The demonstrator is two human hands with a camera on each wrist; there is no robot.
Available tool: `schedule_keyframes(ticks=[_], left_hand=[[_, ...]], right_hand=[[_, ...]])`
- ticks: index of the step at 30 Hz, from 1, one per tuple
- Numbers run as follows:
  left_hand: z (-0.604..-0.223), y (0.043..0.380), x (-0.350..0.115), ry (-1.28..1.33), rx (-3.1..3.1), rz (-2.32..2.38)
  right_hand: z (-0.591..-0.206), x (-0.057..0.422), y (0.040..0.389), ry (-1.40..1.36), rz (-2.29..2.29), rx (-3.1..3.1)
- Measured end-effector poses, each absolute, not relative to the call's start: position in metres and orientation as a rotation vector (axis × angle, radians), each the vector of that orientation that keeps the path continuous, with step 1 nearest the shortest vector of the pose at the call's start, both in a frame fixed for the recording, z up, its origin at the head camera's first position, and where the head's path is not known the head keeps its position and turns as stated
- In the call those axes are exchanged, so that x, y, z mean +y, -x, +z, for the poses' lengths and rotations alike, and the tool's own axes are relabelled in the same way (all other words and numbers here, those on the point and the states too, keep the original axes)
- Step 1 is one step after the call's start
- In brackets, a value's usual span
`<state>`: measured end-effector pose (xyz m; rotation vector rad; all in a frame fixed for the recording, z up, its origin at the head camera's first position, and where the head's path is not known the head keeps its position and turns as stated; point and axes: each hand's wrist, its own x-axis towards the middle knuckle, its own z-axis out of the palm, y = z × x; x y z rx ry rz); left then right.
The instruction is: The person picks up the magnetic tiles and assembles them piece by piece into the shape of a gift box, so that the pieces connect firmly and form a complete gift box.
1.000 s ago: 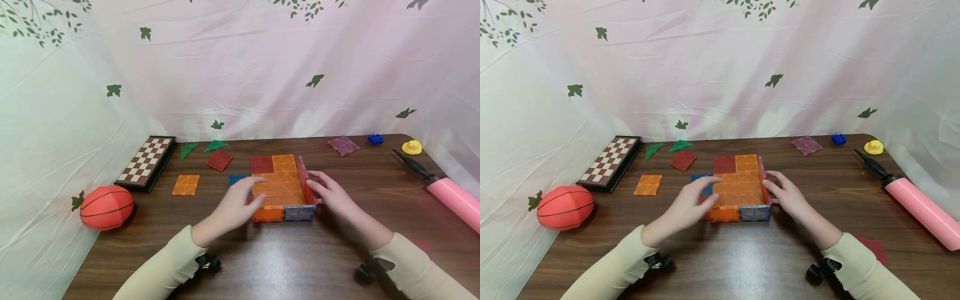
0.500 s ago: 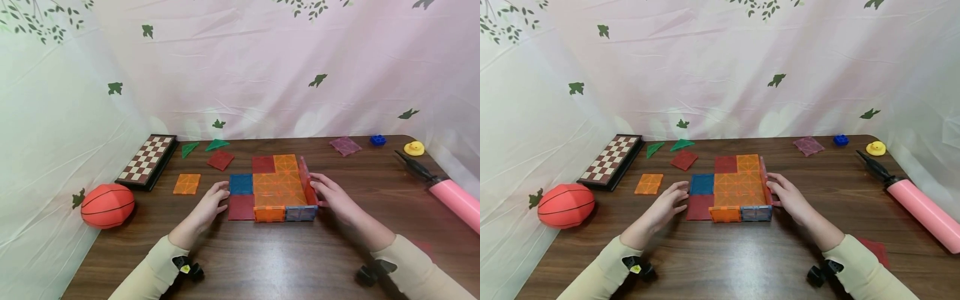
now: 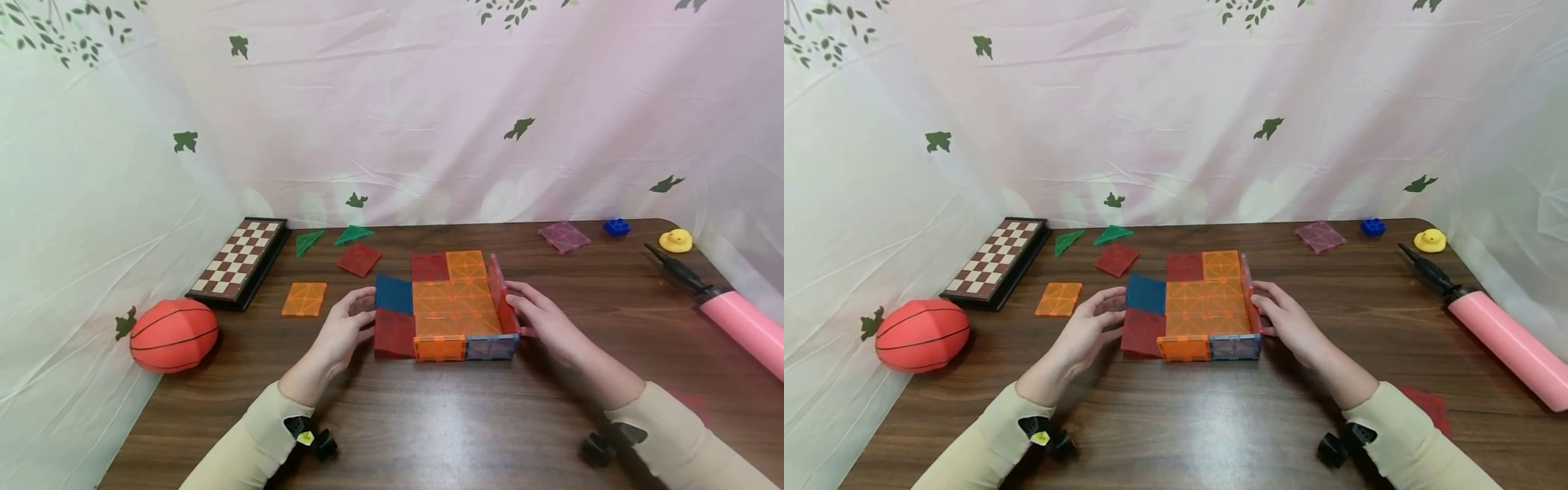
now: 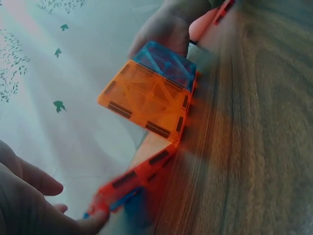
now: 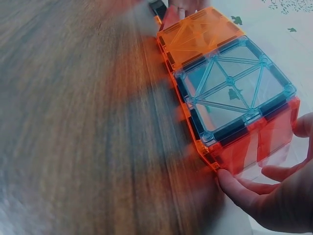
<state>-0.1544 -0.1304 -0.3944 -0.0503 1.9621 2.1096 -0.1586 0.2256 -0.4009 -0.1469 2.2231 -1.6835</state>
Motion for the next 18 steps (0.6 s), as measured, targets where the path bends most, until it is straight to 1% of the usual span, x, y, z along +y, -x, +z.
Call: schedule_keyframes(ticks=[8, 18], left_hand=[[-0.4, 0.157, -0.123, 0.014, 1.888, 2.167], [-0.405, 0.158, -0.117, 0.019, 1.677, 2.106]], right_hand=[[-0.402, 0.226, 0.159, 0.161, -1.688, 2.222], [-0.402, 0.227, 0.16, 0.155, -1.697, 2.216]])
